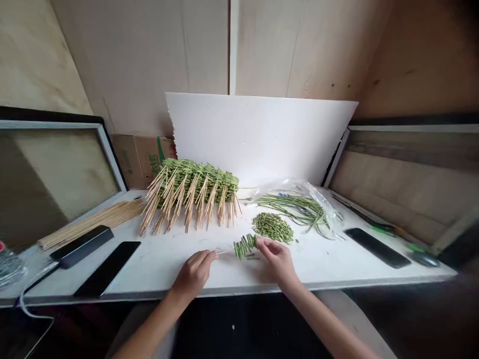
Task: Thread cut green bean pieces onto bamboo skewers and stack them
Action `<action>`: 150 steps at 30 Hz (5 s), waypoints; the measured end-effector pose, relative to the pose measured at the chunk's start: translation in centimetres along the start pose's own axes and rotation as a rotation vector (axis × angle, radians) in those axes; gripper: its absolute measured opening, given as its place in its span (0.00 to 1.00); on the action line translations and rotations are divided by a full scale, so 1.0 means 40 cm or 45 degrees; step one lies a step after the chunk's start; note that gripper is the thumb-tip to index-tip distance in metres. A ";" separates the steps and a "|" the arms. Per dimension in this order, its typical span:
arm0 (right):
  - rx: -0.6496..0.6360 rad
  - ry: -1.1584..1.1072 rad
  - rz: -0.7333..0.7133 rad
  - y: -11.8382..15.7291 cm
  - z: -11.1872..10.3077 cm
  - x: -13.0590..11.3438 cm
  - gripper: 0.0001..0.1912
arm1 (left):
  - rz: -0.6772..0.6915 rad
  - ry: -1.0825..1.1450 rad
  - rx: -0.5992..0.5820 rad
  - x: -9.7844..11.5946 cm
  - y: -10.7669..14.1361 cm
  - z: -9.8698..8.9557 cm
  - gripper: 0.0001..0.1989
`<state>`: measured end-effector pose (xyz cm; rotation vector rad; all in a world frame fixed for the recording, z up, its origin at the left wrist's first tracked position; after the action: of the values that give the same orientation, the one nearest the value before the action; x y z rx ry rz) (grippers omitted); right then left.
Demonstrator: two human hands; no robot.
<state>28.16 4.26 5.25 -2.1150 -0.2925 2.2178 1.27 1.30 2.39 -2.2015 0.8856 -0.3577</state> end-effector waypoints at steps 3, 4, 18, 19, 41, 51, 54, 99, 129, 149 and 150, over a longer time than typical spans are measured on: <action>0.019 -0.029 0.028 0.000 0.006 0.000 0.22 | -0.025 0.044 0.012 0.001 -0.006 -0.007 0.14; 0.025 -0.025 0.031 0.000 0.007 0.000 0.23 | -0.033 0.056 0.018 0.002 -0.009 -0.010 0.14; -0.023 0.091 -0.062 -0.017 -0.016 0.003 0.21 | -0.089 0.067 0.080 0.009 -0.023 -0.027 0.11; -0.016 0.038 -0.050 -0.020 -0.020 0.008 0.21 | -0.088 0.061 0.085 0.010 -0.024 -0.028 0.11; -0.078 -0.502 0.157 -0.027 -0.018 0.047 0.18 | -0.085 0.076 0.083 0.010 -0.027 -0.027 0.11; -0.007 -0.462 0.207 -0.021 -0.018 0.040 0.19 | -0.096 0.082 0.051 0.007 -0.021 -0.024 0.11; 0.001 -0.428 0.194 -0.022 -0.023 0.040 0.18 | -0.092 0.075 0.045 0.005 -0.019 -0.021 0.12; -0.172 -0.080 0.029 -0.015 -0.009 0.015 0.18 | -0.034 0.083 0.025 0.008 -0.014 -0.021 0.15; -0.235 0.371 -0.356 -0.012 -0.125 -0.010 0.14 | -0.655 0.247 0.119 -0.109 -0.035 -0.072 0.10; -0.257 0.863 -0.469 0.009 -0.150 0.032 0.10 | -1.415 -0.339 0.061 -0.613 -0.371 -0.389 0.07; -0.276 0.882 -0.471 0.012 -0.147 0.030 0.10 | -1.443 -0.342 0.038 -0.628 -0.382 -0.382 0.07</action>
<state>33.99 4.56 3.75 -2.5139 -0.8073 1.2118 -16.94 18.24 24.28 -2.4366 -0.5838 -0.5526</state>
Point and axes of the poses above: each hand's wrist, its own y-axis away from the middle knuckle, its own z-axis out of the palm, x = y × z, the point moved 3 cm from there along -y, towards the middle knuckle, and after that the axes turned 7 degrees about -x, right-handed, at the moved point
